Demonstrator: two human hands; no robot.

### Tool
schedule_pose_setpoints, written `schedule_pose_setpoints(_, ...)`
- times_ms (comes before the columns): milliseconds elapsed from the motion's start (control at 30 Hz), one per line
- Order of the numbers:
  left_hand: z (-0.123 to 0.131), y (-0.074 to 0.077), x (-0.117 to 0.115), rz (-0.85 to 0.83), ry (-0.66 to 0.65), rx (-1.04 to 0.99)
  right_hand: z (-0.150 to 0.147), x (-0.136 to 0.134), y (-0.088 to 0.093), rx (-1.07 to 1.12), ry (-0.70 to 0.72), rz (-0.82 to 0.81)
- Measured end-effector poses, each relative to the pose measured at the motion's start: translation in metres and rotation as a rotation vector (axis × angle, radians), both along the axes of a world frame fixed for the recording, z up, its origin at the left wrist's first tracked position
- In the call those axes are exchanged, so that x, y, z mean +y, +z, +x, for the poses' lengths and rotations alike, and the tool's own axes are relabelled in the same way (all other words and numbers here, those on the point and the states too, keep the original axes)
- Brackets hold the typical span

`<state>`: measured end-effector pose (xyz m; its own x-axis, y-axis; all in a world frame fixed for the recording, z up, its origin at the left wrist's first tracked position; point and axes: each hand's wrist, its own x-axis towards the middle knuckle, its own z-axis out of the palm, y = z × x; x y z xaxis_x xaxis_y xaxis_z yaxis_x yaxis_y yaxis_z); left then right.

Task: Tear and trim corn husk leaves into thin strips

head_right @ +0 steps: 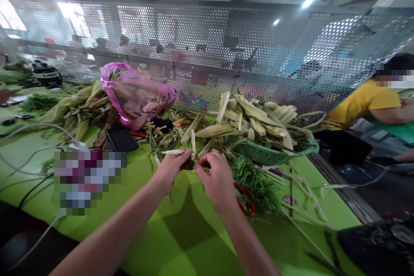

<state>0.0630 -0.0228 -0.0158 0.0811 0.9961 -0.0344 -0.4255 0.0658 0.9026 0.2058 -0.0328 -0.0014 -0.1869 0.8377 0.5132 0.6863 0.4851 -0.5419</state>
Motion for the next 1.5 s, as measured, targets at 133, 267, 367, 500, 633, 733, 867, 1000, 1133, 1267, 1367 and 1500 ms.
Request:
schedule_pose_setpoints(133, -0.002, 0.003, -0.001, -0.047, 0.009, -0.056, 0.002, 0.001, 0.0, 0.002, -0.001, -0.026)
schedule_pose_setpoints(267, -0.001, 0.002, 0.0, -0.116, 0.04, -0.122, 0.003, 0.002, -0.001, 0.008, 0.013, -0.037)
schedule_pose_setpoints(367, -0.003, 0.001, 0.001, -0.134, 0.037, -0.154, 0.004, 0.002, 0.0, -0.007, 0.019, -0.027)
schedule_pose_setpoints(500, -0.008, 0.003, 0.002, -0.077, -0.077, -0.126, 0.009, 0.002, 0.002, -0.024, -0.001, 0.031)
schedule_pose_setpoints(633, -0.012, 0.005, 0.002, 0.036, -0.12, 0.043, 0.01, 0.0, 0.004, 0.031, 0.01, 0.057)
schedule_pose_setpoints(733, -0.011, 0.004, 0.003, 0.067, -0.103, 0.115, 0.007, -0.002, 0.004, 0.201, 0.067, -0.052)
schedule_pose_setpoints(867, -0.008, -0.001, 0.005, 0.098, -0.086, 0.138, 0.005, -0.002, 0.002, 0.436, 0.173, -0.312)
schedule_pose_setpoints(1000, -0.007, 0.0, 0.003, 0.112, -0.1, 0.155, 0.009, 0.001, 0.002, 0.316, 0.103, -0.207)
schedule_pose_setpoints(1133, -0.008, 0.006, 0.0, 0.131, -0.147, 0.175, 0.012, 0.001, 0.007, 0.298, 0.041, -0.15)
schedule_pose_setpoints(1267, -0.009, 0.008, -0.001, 0.112, -0.156, 0.172, 0.013, 0.001, 0.01, 0.362, 0.041, -0.216)
schedule_pose_setpoints(1367, -0.008, 0.007, 0.0, 0.074, -0.155, 0.163, 0.013, 0.002, 0.01, 0.403, 0.058, -0.28)
schedule_pose_setpoints(1500, -0.005, 0.004, 0.001, 0.039, -0.151, 0.149, 0.014, 0.003, 0.007, 0.356, 0.068, -0.309)
